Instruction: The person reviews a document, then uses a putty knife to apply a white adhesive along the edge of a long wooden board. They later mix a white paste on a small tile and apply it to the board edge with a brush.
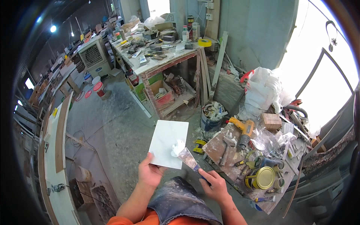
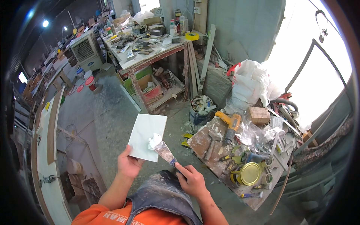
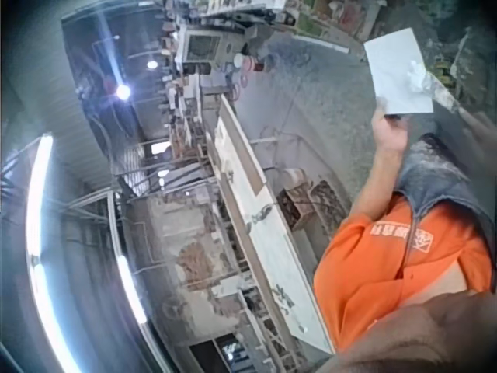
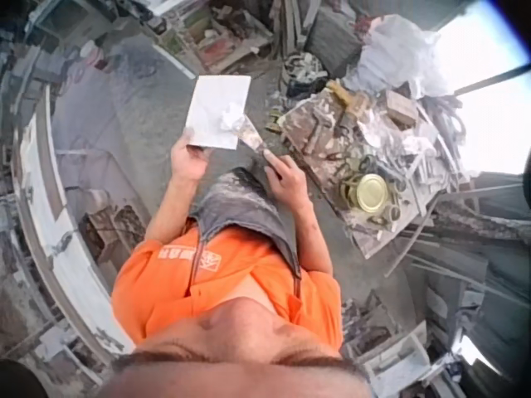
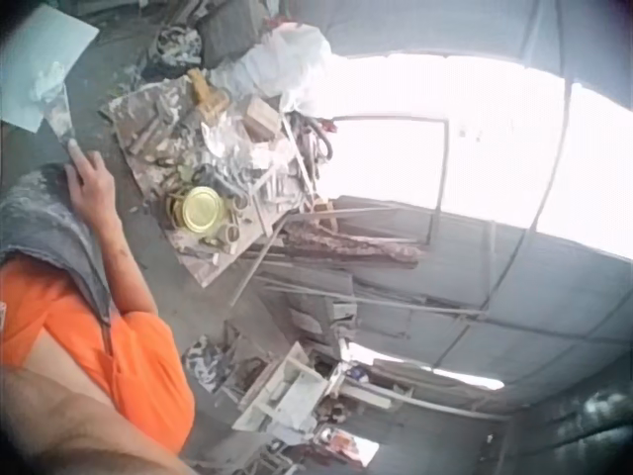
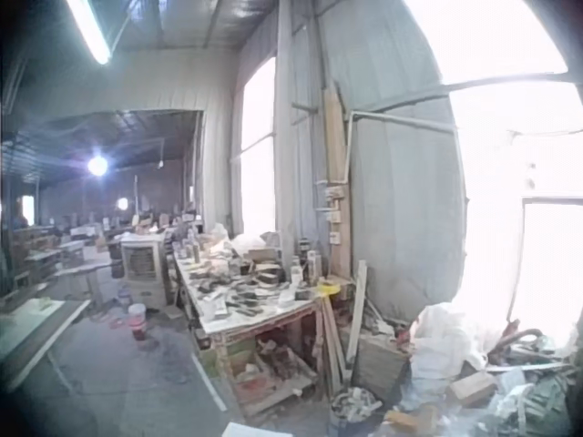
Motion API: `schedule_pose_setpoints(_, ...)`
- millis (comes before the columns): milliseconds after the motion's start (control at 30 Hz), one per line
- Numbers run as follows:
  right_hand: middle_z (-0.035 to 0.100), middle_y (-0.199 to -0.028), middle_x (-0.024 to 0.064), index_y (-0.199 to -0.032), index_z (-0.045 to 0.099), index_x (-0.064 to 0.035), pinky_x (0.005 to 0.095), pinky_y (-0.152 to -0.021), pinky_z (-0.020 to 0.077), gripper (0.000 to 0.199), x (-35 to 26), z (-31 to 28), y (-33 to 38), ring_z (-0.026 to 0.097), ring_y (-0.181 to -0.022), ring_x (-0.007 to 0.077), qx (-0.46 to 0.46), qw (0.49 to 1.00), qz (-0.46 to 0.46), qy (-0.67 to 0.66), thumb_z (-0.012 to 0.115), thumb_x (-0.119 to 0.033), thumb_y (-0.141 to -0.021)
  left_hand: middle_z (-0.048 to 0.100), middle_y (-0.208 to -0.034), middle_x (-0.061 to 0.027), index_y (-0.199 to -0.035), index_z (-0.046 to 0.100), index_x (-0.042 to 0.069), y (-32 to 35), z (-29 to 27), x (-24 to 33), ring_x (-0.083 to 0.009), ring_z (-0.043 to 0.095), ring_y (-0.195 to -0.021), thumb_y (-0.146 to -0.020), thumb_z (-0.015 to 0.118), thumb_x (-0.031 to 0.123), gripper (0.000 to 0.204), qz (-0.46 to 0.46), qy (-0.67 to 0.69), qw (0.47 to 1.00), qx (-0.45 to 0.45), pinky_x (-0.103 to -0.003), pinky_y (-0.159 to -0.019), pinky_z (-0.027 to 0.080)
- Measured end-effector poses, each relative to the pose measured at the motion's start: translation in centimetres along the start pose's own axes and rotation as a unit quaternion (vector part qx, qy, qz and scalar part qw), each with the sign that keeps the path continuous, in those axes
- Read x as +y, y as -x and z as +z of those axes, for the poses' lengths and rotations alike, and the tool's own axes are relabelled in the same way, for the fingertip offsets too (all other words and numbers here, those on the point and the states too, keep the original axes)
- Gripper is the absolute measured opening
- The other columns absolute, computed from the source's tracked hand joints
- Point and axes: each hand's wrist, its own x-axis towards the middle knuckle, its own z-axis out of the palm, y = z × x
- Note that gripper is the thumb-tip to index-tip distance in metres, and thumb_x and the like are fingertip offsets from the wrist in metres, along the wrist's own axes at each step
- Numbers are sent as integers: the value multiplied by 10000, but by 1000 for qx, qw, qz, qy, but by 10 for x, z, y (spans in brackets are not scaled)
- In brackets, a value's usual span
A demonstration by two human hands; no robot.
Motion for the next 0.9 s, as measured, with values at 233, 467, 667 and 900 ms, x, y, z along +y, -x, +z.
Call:
schedule_pose_setpoints(233,650,-882,109,-1271,729,-152,369,-622,542,419,-5,68,-63,653,-699,277,3,994,-22,106,749,-92,-857,596,-1386,-188,-1404,492,-17,-67,-31,73,-371,637,-1219,-1052,522,298,473,21,86,996,-22,-552,-903,631)
schedule_pose_setpoints(467,638,-838,-25,-1288,704,-18,217,-619,429,387,13,162,-153,541,-684,55,158,923,255,-239,716,-63,-905,652,-1269,-189,-1350,522,-20,-173,-26,239,-330,704,-1081,-1061,509,280,417,93,30,992,-82,-511,-850,656)
schedule_pose_setpoints(667,603,-840,-58,-1282,696,10,193,-566,377,345,-11,208,-238,500,-654,22,186,862,326,-340,691,-51,-942,653,-1257,-147,-1337,547,3,-332,9,326,-294,675,-1104,-1050,550,297,411,55,-82,995,1,-529,-810,647)
schedule_pose_setpoints(900,646,-799,-25,-1273,696,18,212,-525,384,361,5,233,-304,507,-598,33,221,859,332,-321,707,-73,-924,627,-1308,-165,-1356,530,-18,-495,42,353,-331,641,-1186,-1051,557,220,388,0,-80,997,-5,-585,-949,592)
